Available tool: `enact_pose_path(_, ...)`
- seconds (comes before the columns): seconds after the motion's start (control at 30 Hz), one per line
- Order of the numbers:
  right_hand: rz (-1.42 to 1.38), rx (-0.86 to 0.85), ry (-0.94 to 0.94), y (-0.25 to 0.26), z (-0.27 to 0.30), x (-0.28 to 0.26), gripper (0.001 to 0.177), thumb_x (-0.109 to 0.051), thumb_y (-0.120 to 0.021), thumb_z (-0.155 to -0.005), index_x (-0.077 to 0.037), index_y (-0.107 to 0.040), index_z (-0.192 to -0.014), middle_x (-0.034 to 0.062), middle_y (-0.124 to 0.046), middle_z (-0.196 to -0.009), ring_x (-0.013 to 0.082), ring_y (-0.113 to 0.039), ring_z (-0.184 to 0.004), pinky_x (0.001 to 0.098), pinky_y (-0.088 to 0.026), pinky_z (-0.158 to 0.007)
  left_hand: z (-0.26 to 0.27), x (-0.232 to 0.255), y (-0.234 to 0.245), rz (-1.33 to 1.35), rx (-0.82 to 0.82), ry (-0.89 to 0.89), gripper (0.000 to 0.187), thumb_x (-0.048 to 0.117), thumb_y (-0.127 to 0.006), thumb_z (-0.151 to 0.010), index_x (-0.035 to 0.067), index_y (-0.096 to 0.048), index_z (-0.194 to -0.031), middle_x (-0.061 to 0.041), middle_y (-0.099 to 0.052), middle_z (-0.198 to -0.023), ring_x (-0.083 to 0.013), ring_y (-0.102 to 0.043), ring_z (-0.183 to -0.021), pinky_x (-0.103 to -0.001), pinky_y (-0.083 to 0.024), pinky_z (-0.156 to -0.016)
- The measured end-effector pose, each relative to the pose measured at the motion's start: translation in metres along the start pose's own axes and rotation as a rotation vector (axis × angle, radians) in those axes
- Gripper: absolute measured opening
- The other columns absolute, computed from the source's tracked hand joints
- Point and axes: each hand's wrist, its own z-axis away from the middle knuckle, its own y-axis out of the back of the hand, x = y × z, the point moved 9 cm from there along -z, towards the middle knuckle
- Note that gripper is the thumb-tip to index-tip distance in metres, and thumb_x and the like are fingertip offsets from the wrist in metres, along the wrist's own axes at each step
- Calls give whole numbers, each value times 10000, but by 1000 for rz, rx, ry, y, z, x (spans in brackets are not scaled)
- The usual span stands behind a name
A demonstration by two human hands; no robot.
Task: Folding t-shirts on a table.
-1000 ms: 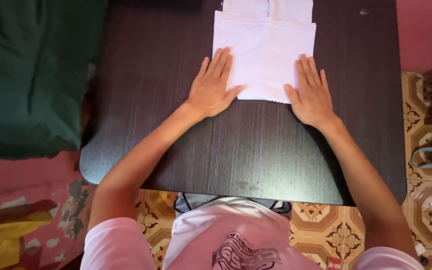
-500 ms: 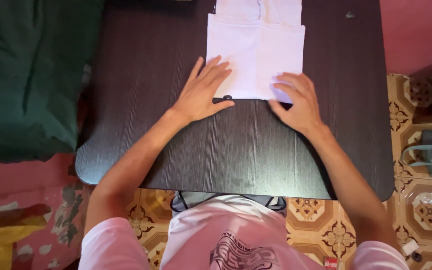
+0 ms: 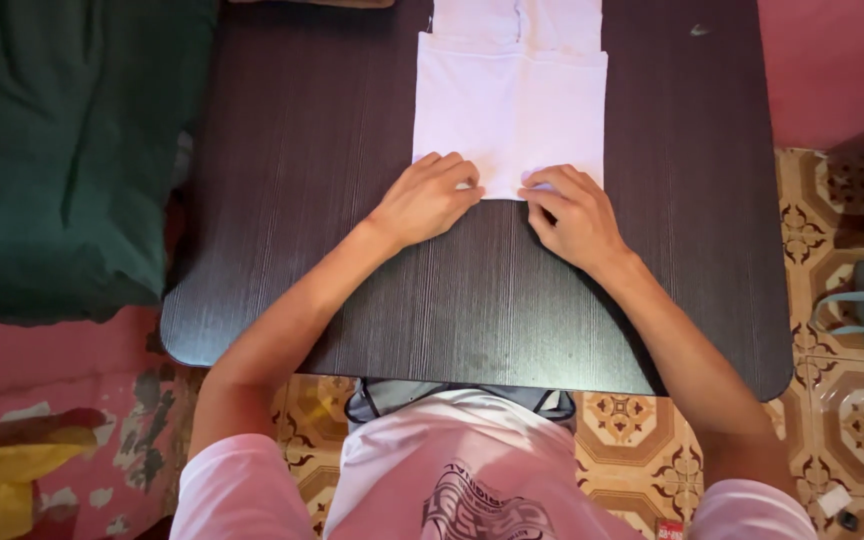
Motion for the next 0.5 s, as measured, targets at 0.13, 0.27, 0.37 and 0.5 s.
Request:
enact_pose_path(0.13, -11, 42, -21, -1, 14, 18, 116, -36, -771, -799, -88, -793, -900, 14, -709, -998, 248, -667, -903, 381, -542, -753, 9, -6, 12, 95, -1, 74, 203, 215, -694, -990, 107, -729, -822, -4, -579, -878, -213, -595, -831, -336, -491, -662)
enact_pose_path(0.27, -31, 44, -58, 3, 18, 28, 29, -75, -765, -877, -60, -742, -886, 63, -659, -890, 289, -646, -821, 402, -553, -721, 13, -16, 18, 289, -25, 195, 167, 218, -774, -918, 70, -698, -908, -58, -568, -853, -280, -613, -834, -400, -526, -752)
enact_pose_path(0.37, -80, 24, -79, 7, 18, 32, 59, -94, -761, -913, -64, -725, -877, 64, -649, -855, 299, -650, -800, 406, -550, -708, 13, -20, 14, 350, -34, 238, 234, 284, -776, -917, 82, -659, -930, -64, -552, -843, -299, -617, -841, -430, -526, -779)
enact_pose_path(0.5, -102, 4, -111, 4, 18, 34, 100, -120, -773, -935, -75, -709, -872, 49, -639, -812, 282, -659, -777, 394, -545, -695, 15, -23, 9, 338, -71, 265, 275, 319, -766, -914, 97, -606, -933, -56, -558, -844, -296, -622, -854, -435, -516, -799)
